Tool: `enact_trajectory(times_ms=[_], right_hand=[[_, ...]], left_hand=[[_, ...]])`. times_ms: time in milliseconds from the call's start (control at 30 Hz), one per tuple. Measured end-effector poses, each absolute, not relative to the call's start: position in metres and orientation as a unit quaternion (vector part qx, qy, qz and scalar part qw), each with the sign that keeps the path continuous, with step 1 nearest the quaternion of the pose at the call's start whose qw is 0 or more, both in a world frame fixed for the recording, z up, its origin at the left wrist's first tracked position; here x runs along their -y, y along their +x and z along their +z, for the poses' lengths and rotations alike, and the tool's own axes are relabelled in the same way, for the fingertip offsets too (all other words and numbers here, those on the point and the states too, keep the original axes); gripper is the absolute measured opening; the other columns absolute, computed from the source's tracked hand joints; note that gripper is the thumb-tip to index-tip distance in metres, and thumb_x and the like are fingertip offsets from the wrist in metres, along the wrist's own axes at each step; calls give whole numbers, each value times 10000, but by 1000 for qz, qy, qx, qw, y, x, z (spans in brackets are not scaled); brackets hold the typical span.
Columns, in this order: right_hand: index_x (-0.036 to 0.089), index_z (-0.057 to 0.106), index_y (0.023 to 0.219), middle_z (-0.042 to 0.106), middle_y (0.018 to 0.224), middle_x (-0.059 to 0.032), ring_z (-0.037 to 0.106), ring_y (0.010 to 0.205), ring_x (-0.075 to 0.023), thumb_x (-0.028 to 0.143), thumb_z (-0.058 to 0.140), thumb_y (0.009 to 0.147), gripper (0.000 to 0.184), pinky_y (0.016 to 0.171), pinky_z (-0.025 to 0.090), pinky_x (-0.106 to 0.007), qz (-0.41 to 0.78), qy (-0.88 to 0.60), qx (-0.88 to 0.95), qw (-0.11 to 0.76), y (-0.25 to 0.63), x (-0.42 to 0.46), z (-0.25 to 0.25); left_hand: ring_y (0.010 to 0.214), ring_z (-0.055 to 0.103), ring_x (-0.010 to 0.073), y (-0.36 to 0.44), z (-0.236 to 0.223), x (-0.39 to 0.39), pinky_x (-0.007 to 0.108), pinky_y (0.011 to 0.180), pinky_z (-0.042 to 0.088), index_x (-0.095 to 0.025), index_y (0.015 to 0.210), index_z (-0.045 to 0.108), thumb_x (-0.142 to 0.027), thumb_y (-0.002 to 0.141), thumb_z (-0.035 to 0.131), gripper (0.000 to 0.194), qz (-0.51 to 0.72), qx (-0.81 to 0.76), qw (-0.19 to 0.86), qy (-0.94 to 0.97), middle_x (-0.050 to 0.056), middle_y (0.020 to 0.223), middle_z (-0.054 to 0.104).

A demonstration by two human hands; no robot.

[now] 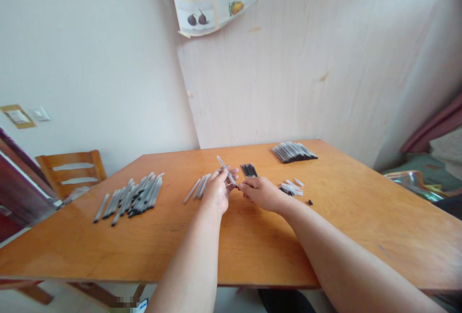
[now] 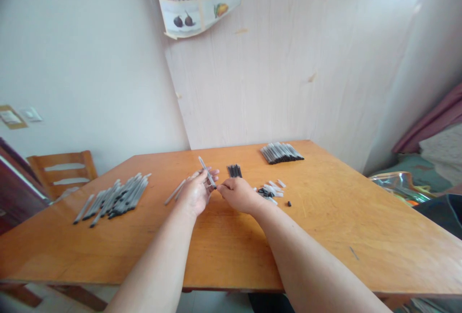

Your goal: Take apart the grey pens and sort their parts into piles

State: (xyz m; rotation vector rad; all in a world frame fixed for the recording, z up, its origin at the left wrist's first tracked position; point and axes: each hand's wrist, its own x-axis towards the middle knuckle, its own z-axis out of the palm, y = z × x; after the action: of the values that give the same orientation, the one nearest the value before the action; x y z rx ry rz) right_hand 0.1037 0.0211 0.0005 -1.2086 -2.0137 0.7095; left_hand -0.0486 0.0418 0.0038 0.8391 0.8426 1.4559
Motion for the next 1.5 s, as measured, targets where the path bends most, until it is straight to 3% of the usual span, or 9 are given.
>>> enact_trajectory(times_ms=[267, 433, 733, 833, 967, 1033, 1200, 1400, 1500], right_hand=[[165, 596, 778, 575, 647, 7, 462, 526, -92, 409, 488, 846, 275, 502, 344, -214, 378, -471, 690, 400, 99, -22, -2], [178, 558, 688, 485, 556, 35, 433, 525, -96, 367, 484, 852, 261, 503, 299, -219, 252, -469, 745, 402, 103, -19, 3], [180, 503, 634, 546, 638, 1, 473, 608, -108, 251, 474, 848, 228, 576, 302, -234, 97, -451, 787, 410, 105, -15, 10], [182, 528, 665, 517, 606, 16, 463, 580, -105, 303, 488, 850, 225, 550, 305, -227, 153, -458, 767, 423, 104, -14, 10], [180, 559, 758, 487, 597, 34, 422, 503, -89, 420, 433, 885, 299, 473, 304, -209, 345, -460, 701, 422, 102, -12, 10], [175, 559, 774, 505, 629, 26, 425, 508, -87, 438, 410, 894, 326, 467, 316, -206, 386, -449, 687, 422, 101, -12, 10], [169, 571, 789, 513, 634, 19, 463, 584, -105, 367, 423, 894, 268, 549, 351, -220, 281, -442, 745, 413, 103, -11, 11], [180, 508, 675, 524, 675, 1, 473, 648, -117, 262, 453, 866, 215, 599, 330, -240, 119, -431, 793, 414, 103, -9, 14], [184, 527, 712, 531, 683, 1, 477, 651, -121, 279, 470, 860, 185, 595, 337, -239, 125, -438, 779, 431, 102, -8, 13]], left_hand=[[837, 673, 176, -44, 10, -34, 265, 669, 509, -173, 1011, 545, -171, 767, 644, 263, 622, -315, 607, 381, 104, 986, 699], [853, 678, 181, -44, 10, -32, 311, 754, 527, -164, 971, 545, -161, 755, 663, 246, 627, -307, 608, 379, 92, 932, 702], [848, 683, 182, -42, 11, -31, 334, 813, 528, -157, 890, 540, -160, 737, 696, 218, 633, -307, 607, 369, 71, 823, 698], [847, 684, 181, -43, 12, -31, 334, 820, 524, -159, 893, 538, -159, 741, 697, 220, 636, -297, 611, 367, 70, 829, 700], [878, 682, 183, -44, 13, -30, 340, 834, 517, -166, 915, 537, -168, 747, 697, 232, 635, -271, 626, 362, 79, 906, 705], [892, 681, 187, -44, 14, -30, 346, 839, 514, -168, 923, 540, -180, 746, 704, 242, 633, -268, 630, 363, 84, 932, 705], [877, 680, 183, -43, 14, -29, 343, 840, 513, -162, 905, 543, -196, 735, 719, 247, 633, -273, 624, 368, 79, 904, 706], [797, 678, 159, -43, 14, -30, 304, 786, 525, -161, 854, 541, -201, 712, 739, 247, 636, -290, 618, 360, 46, 786, 690], [792, 674, 149, -43, 13, -31, 274, 759, 520, -164, 842, 534, -209, 710, 743, 251, 647, -289, 612, 352, 40, 775, 684]])
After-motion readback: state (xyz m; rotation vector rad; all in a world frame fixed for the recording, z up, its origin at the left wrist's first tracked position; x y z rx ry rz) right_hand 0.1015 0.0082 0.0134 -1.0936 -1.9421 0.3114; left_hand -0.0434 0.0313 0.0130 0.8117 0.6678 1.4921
